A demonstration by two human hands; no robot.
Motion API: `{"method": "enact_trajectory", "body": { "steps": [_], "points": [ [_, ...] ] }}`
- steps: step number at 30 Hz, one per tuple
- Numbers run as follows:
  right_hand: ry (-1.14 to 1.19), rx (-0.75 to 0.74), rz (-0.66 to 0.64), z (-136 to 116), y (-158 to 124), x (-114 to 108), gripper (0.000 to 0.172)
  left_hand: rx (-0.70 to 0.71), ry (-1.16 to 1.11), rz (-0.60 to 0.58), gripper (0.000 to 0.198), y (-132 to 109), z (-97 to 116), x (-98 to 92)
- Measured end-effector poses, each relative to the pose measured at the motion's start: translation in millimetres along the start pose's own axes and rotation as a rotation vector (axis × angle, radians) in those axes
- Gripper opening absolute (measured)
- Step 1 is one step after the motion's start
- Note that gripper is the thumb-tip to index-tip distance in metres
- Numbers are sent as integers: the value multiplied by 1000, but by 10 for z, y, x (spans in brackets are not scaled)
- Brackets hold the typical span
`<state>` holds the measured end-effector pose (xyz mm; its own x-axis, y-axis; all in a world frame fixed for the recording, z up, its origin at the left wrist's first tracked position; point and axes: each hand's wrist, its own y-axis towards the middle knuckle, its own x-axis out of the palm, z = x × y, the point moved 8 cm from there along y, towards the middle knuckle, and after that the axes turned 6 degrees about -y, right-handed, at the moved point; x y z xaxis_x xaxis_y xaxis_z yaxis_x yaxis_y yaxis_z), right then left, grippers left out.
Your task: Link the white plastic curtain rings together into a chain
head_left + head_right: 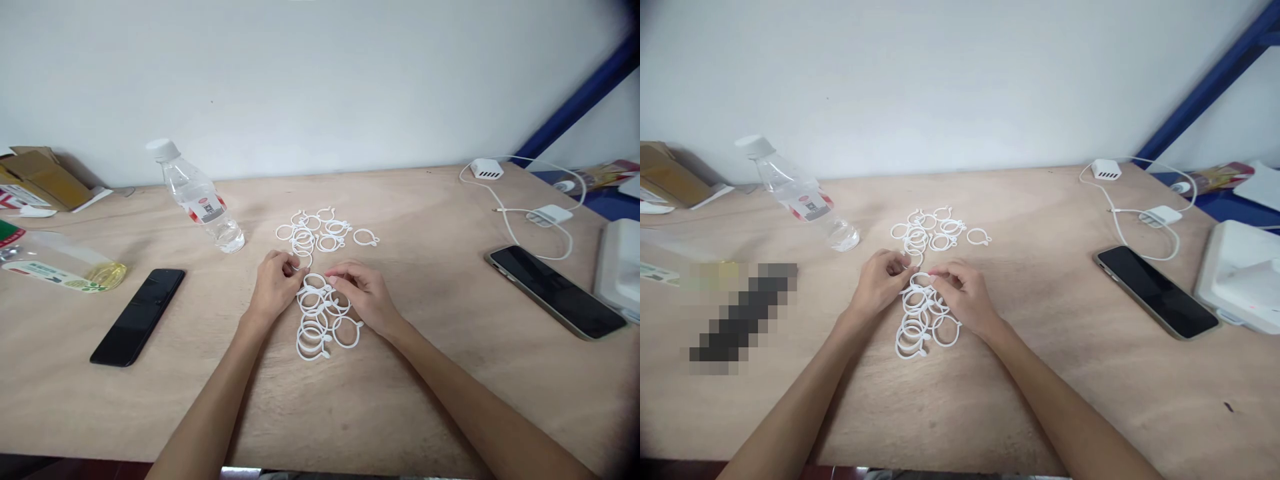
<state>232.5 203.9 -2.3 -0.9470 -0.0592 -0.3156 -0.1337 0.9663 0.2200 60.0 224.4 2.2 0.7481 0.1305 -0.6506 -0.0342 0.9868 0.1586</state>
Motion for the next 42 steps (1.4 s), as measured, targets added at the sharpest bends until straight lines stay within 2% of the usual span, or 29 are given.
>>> {"method": "enact_trajectory", "body": {
  "steps": [6, 11, 14, 17, 20, 23, 26, 30, 33, 38, 42],
  "points": [
    [-1, 15, -8, -5, 0, 6, 15, 7, 4, -15, 12, -10, 14, 12],
    [5, 4, -9, -28, 2, 4, 14, -102, -141, -7, 23, -16, -85, -34],
    [-4, 0, -10, -36, -1, 2, 14, -173, -308, 32, 25, 7, -206, -92],
    [-6, 1, -10, -32, 0, 1, 14, -228, -572, 67, 25, 36, -299, -121],
    [5, 4, -6, -25, 4, 4, 14, -277, -840, 41, 22, 40, -287, -80],
    [2, 9, 19, -20, 7, -6, 15, -305, -1028, 20, 28, 6, -199, -27],
    [17, 43, 43, 12, 3, -16, 17, -280, -1125, -40, 33, -48, -82, 43],
    [137, 140, 32, 95, -3, -1, 22, -210, -1124, -251, 21, -149, 92, 173],
    [249, 195, 9, 116, 1, 13, 24, -171, -1112, -373, 29, -223, 203, 212],
    [343, 218, 24, 98, 18, -19, 24, -98, -1061, -409, 32, -260, 287, 175],
    [376, 205, 53, 99, 27, -45, 23, -95, -1044, -468, 35, -280, 296, 217]
  ]
}}
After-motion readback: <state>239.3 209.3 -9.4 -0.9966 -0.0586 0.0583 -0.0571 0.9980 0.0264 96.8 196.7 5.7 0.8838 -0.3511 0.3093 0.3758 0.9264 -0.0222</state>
